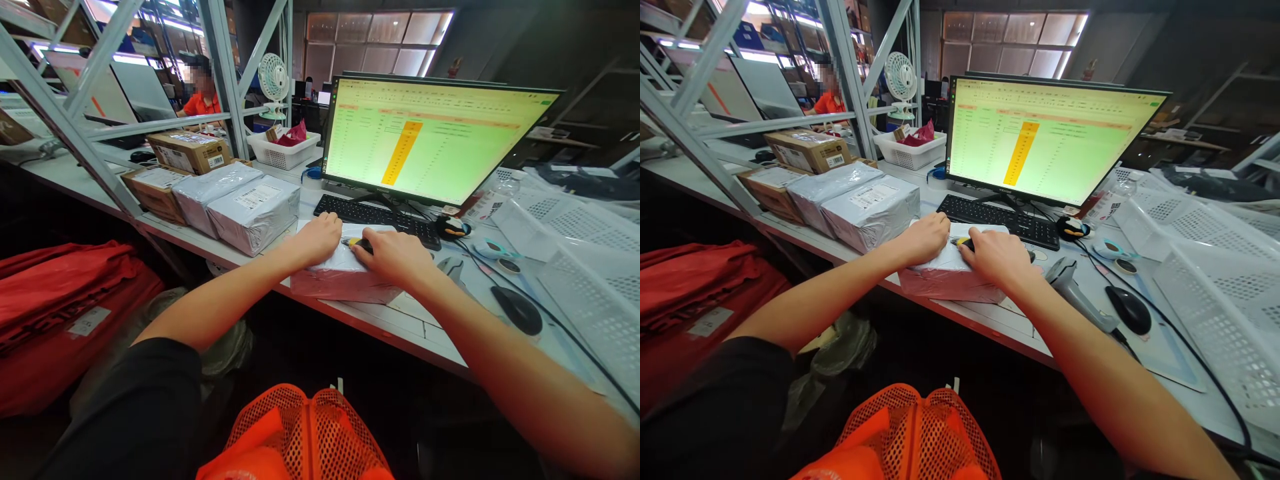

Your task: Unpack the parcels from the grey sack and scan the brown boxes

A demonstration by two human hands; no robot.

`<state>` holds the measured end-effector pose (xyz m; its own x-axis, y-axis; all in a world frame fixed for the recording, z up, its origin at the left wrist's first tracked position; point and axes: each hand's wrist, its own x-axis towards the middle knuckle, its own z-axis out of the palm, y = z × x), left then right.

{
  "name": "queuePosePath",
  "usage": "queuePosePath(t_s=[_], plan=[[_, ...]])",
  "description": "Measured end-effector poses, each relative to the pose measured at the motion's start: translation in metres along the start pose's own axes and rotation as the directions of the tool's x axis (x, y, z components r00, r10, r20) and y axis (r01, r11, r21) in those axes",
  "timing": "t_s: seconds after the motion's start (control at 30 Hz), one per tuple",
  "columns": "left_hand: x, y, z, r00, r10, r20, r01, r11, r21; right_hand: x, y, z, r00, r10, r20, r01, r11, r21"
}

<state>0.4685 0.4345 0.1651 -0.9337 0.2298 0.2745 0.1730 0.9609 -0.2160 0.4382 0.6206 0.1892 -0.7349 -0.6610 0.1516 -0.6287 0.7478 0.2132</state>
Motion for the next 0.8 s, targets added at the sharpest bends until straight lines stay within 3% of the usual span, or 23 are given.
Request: queuePosePath(t_s=[0.27,0.37,0.43,0.57,0.7,0.8], plan=[[-0.005,0.001,0.002,1.000,-0.015,-0.027,0.015,1.000,0.000,-0.009,-0.020,0.004,0.993,0.102,-0.058,-0.100,0.994,0.036],[-0.008,-0.001,0.004,0.999,-0.012,-0.049,0.012,1.000,-0.006,-0.005,-0.015,0.003,0.988,0.146,-0.052,-0.143,0.988,0.054],[-0.010,-0.002,0.005,0.998,-0.013,-0.054,0.013,1.000,-0.008,-0.004,0.004,0.003,0.967,0.256,-0.001,-0.255,0.965,0.059],[-0.010,-0.001,0.004,0.998,0.004,-0.065,-0.006,1.000,-0.031,-0.022,0.065,0.010,0.870,0.490,0.050,-0.493,0.868,0.059],[-0.005,-0.003,-0.002,0.999,-0.013,-0.032,0.009,0.994,-0.113,-0.048,0.103,0.035,0.860,0.508,-0.041,-0.494,0.851,0.179],[-0.001,-0.011,-0.009,0.993,-0.093,0.068,0.108,0.963,-0.248,-0.052,0.105,0.065,0.902,0.429,-0.043,-0.402,0.872,0.280]])
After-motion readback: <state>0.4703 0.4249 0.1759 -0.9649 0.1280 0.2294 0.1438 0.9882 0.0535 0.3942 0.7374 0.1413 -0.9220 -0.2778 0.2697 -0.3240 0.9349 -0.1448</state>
